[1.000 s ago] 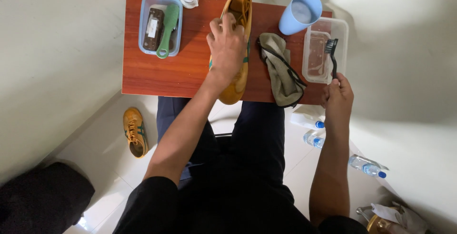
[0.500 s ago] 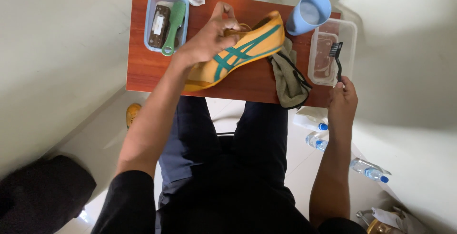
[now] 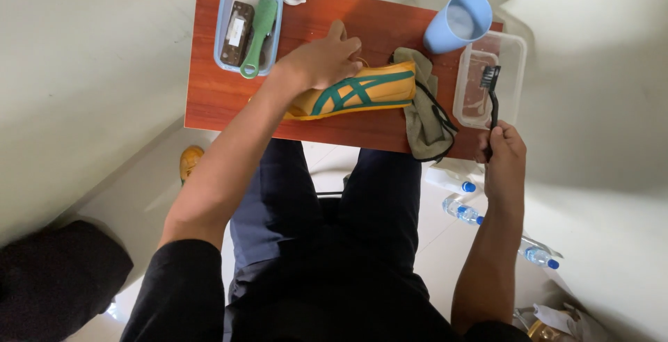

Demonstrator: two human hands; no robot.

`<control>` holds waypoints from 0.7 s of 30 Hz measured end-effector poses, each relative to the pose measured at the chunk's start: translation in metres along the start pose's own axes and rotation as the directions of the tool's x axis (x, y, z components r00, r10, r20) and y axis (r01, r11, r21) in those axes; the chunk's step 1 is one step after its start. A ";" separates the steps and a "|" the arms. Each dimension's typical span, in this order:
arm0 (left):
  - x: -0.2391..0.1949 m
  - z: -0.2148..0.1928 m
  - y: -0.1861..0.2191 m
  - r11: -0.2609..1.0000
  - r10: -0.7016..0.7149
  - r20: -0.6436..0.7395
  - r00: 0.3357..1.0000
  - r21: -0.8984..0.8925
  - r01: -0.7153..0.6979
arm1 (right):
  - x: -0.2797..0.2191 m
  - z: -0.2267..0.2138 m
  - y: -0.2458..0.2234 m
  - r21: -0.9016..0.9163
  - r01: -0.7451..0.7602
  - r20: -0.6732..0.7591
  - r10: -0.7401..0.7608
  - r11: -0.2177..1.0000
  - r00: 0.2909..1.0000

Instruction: The person scrubs a yellow and green sneaker with a brush and cloth, repeatedly dipping the brush into a blue cup of water. They rotate the shoe to clean different areas, including the sole and upper, and wipe the surface with a cloth.

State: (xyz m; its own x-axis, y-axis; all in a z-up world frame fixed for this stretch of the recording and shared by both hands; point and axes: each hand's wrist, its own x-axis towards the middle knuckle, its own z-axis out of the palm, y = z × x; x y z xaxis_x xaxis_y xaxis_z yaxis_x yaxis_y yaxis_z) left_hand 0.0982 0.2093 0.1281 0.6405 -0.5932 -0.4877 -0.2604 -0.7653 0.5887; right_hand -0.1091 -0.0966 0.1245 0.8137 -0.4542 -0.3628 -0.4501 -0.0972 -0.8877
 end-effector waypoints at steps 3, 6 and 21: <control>0.009 0.016 -0.007 0.989 0.076 -0.112 0.991 0.137 -0.061 | 0.002 -0.002 0.005 0.147 -0.013 0.076 0.002 0.989 0.997; 0.017 0.024 -0.012 0.991 0.131 -0.061 0.989 0.039 -0.129 | 0.007 -0.003 0.022 0.292 0.013 0.170 -0.065 0.956 0.983; 0.000 -0.034 0.016 0.996 0.020 0.197 0.980 -0.089 -0.003 | 0.005 0.159 -0.003 0.565 0.282 0.189 -0.455 0.775 0.870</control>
State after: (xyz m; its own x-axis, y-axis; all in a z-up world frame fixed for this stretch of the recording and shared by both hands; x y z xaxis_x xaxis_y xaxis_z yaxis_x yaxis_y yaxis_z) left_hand 0.1183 0.2059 0.1590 0.4803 -0.6463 -0.5930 -0.1967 -0.7382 0.6453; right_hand -0.0450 0.0424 0.0799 0.9824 -0.1834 0.0346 0.0890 0.2972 -0.9507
